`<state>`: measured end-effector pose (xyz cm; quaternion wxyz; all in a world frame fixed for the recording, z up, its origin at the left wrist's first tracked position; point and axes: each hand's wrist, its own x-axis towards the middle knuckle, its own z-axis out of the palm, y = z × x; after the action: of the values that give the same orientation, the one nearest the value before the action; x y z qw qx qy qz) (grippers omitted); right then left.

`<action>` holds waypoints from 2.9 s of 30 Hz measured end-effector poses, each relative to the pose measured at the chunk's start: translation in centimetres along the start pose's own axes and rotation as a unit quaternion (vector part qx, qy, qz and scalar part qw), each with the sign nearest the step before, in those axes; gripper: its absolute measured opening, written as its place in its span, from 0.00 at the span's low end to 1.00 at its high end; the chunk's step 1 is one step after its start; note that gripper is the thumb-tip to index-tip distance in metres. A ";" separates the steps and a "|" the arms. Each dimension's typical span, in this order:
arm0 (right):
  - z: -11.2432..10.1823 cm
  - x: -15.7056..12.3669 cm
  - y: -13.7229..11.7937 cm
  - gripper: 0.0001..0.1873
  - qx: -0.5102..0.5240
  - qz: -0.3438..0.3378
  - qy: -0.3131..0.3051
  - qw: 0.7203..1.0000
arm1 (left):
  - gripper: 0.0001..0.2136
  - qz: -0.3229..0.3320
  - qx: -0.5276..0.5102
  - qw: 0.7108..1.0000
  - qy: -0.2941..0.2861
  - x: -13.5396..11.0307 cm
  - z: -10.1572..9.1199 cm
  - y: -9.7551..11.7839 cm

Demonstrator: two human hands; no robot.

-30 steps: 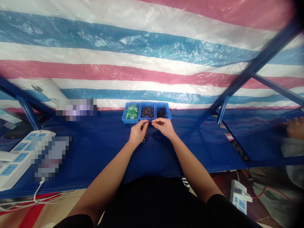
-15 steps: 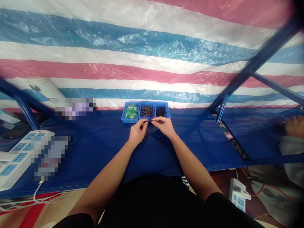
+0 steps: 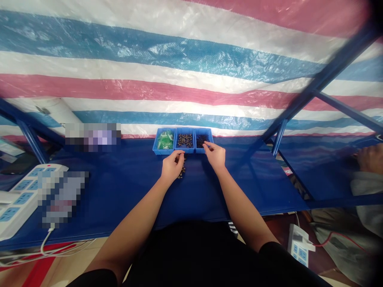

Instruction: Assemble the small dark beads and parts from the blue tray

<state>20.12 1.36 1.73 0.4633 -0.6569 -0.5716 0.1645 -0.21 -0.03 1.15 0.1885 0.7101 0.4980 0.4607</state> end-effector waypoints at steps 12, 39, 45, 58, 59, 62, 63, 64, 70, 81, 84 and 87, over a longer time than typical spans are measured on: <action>3.1 -2.0 -1.5 0.19 -0.267 -0.118 -0.245 0.924 | 0.10 -0.025 0.014 0.999 0.020 0.1 0.0 -0.2; 2.0 -1.9 -1.7 0.12 -0.265 -0.133 -0.268 0.917 | 0.10 -0.009 0.015 1.000 -0.001 0.0 0.1 -0.1; 1.9 -2.0 -1.8 0.11 -0.265 -0.147 -0.273 0.913 | 0.10 -0.010 0.009 1.000 -0.006 -0.1 0.1 -0.2; 1.8 -1.9 -1.6 0.08 -0.237 -0.135 -0.288 0.918 | 0.09 -0.013 0.008 1.000 -0.010 -0.1 0.1 -0.1; 1.7 -1.9 -1.6 0.09 -0.227 -0.137 -0.280 0.923 | 0.10 -0.014 0.007 1.000 -0.010 -0.1 0.1 -0.1; 1.8 -1.9 -1.3 0.09 -0.159 -0.145 -0.254 0.943 | 0.10 -0.015 0.007 1.000 -0.009 -0.1 0.1 -0.2; 1.8 -1.8 -1.2 0.08 -0.125 -0.148 -0.246 0.950 | 0.10 -0.015 0.005 1.000 -0.011 -0.1 0.1 -0.2; 1.9 -1.8 -1.2 0.08 -0.086 -0.152 -0.237 0.956 | 0.10 -0.013 0.002 1.000 -0.016 -0.1 0.1 -0.2; 2.7 -1.9 -1.1 0.06 0.127 -0.134 -0.201 0.962 | 0.12 0.004 -0.028 0.998 -0.053 -0.1 0.3 -0.3; 2.8 -1.8 -1.1 0.19 0.265 -0.077 -0.204 0.939 | 0.13 0.011 -0.027 0.999 -0.031 -0.2 0.7 -0.6; 2.9 -1.8 -1.1 0.16 0.298 -0.050 -0.197 0.933 | 0.11 0.016 -0.034 0.999 -0.038 -0.3 0.8 -0.7; 3.0 -1.9 -1.2 0.17 0.323 -0.020 -0.205 0.924 | 0.12 0.020 -0.033 0.998 -0.046 -0.3 0.8 -0.7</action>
<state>16.60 0.81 0.52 0.5266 -0.4121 -0.5826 0.4620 0.03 0.18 0.10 0.2254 0.7339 0.4585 0.4476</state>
